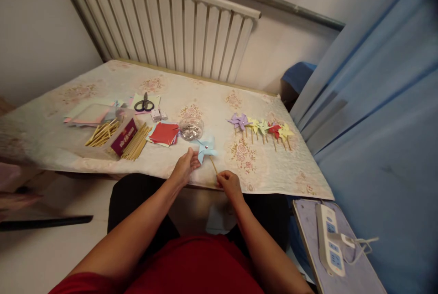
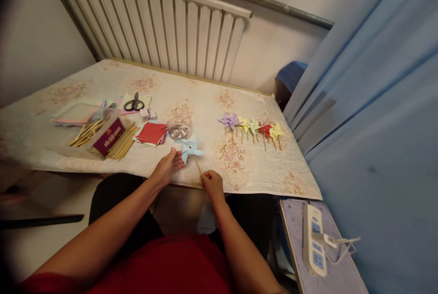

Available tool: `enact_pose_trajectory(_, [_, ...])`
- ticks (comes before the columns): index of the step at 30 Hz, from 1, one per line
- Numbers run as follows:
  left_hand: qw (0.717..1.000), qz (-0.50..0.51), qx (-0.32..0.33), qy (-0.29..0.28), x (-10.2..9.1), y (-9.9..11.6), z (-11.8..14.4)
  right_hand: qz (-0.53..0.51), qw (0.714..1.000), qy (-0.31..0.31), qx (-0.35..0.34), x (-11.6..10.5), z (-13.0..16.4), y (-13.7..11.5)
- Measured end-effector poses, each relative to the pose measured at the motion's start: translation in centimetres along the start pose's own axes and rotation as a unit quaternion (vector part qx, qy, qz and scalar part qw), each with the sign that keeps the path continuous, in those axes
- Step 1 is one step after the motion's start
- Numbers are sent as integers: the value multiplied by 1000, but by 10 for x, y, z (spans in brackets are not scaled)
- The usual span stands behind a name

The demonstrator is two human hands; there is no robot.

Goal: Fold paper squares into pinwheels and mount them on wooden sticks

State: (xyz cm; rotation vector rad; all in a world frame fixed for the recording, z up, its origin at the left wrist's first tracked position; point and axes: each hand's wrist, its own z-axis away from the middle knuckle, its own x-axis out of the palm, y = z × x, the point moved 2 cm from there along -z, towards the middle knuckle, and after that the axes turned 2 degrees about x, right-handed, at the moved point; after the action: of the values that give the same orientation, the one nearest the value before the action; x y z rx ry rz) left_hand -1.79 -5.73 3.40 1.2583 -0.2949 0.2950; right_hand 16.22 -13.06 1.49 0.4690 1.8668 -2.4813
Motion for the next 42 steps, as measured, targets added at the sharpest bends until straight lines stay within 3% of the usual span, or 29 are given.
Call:
enact_pose_trajectory(3, [983,-171,73,7,-13,-11,-14,39,999,27,-18,-8,-14,-2])
enact_pose_trajectory(5, [925,-349,151,9,-22,-15,-24,75,995,61,-39,-14,-24,-3])
enact_pose_trajectory(8, [826,-514,233,5,-32,-19,-36,99,986,121,-63,-23,-38,1])
enact_pose_trajectory(11, [735,-607,302,-31,-37,-25,-41,110,975,173,-86,-31,-52,11])
enact_pose_trajectory(13, [687,-647,330,-26,-39,-30,-41,118,964,210,-111,-35,-60,19])
enact_pose_trajectory(17, [630,-688,360,-6,-39,-35,-40,118,946,252,-169,-35,-73,34])
enact_pose_trajectory(25, [594,-713,373,7,-40,-38,-41,124,942,245,-193,-29,-78,39])
enact_pose_trajectory(34, [593,-711,379,12,-40,-38,-40,126,943,240,-195,-29,-76,41])
enact_pose_trajectory(42, [613,-695,377,9,-41,-39,-40,122,942,242,-196,-29,-76,43])
